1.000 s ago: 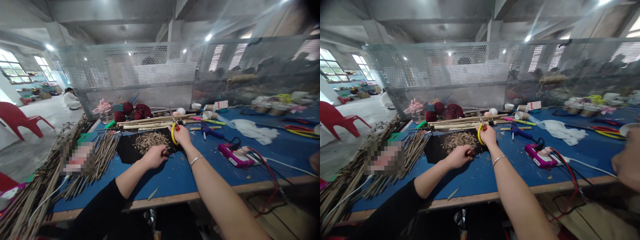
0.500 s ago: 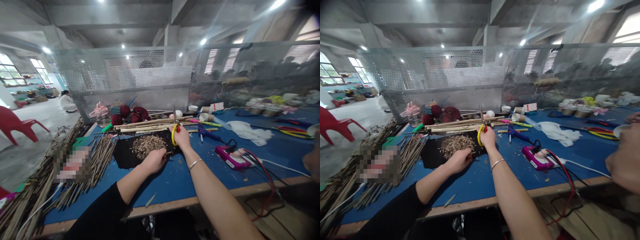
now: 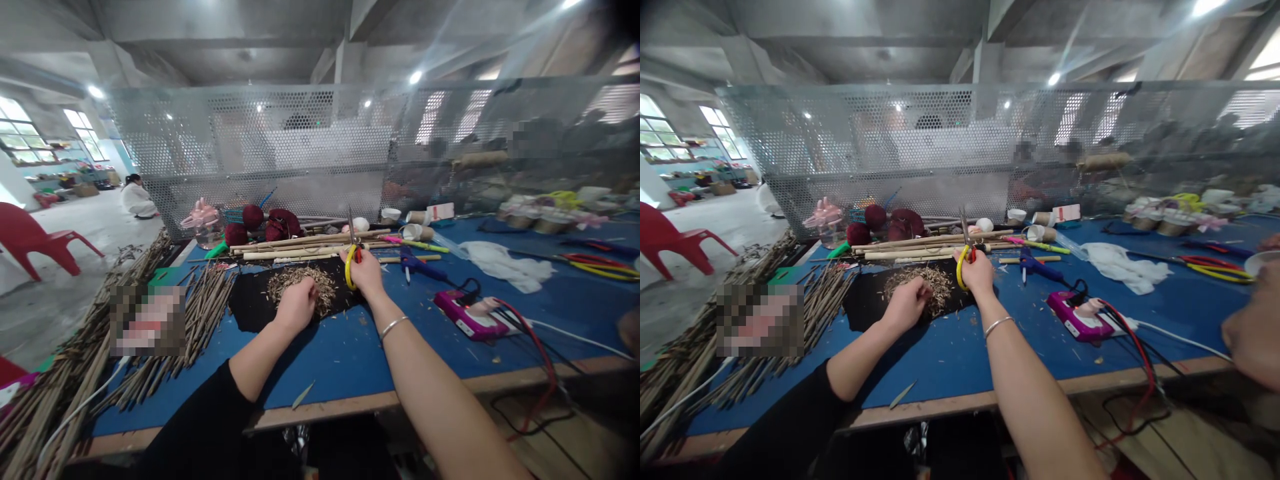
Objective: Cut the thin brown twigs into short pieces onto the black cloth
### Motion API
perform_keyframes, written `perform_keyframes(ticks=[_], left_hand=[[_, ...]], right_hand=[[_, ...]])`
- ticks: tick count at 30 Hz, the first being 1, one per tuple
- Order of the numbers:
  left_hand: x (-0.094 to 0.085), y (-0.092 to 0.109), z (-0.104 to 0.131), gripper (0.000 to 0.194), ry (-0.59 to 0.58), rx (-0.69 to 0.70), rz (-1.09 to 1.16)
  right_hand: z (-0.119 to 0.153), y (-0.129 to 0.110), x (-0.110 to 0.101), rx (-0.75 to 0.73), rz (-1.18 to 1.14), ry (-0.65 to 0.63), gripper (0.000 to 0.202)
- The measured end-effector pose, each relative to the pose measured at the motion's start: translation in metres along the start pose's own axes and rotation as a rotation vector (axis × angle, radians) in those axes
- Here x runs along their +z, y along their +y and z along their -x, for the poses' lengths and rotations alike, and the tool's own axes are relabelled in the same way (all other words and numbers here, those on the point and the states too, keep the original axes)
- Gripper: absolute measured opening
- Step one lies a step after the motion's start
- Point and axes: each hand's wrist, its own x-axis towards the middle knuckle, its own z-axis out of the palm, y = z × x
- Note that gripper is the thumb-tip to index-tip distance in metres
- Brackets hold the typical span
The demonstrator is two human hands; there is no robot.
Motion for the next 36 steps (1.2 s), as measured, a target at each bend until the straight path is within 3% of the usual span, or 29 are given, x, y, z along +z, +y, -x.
perform_keyframes(ticks=[4,8,11,14,17,19,23,26,31,36], left_hand=[[0.013,0.004,0.004,0.007,-0.194,0.130,-0.037],[0.023,0.010,0.009,0.004,-0.239,0.182,-0.168],[0.020,0.013,0.010,0.008,-0.220,0.172,-0.193],[0.008,0.010,0.007,0.011,-0.054,0.071,-0.147],[-0.011,-0.001,0.001,0.013,0.245,-0.043,0.001],[-0.024,-0.011,-0.003,0.018,0.320,-0.131,0.190],[-0.038,-0.028,-0.005,0.020,0.163,-0.299,0.753],[-0.039,-0.031,-0.002,0.021,0.139,-0.339,1.030],[-0.039,-0.031,0.003,0.039,0.069,-0.369,1.090],[-0.041,-0.036,0.002,0.041,0.085,-0.386,1.052]], right_hand=[[0.000,0.002,0.001,-0.012,0.000,-0.001,0.046],[-0.001,0.004,0.003,-0.013,-0.016,0.010,0.047],[0.000,0.002,0.003,-0.009,-0.012,0.009,0.046],[0.004,-0.003,0.004,-0.012,0.004,-0.015,0.043],[0.012,-0.008,0.011,-0.063,0.030,-0.094,0.041],[0.020,-0.012,0.017,-0.125,0.031,-0.195,0.039],[0.034,-0.020,0.025,-0.212,0.063,-0.364,0.032],[0.044,-0.027,0.024,-0.261,0.103,-0.480,0.031],[0.057,-0.040,0.017,-0.304,0.119,-0.592,0.039],[0.062,-0.043,0.016,-0.308,0.093,-0.625,0.045]])
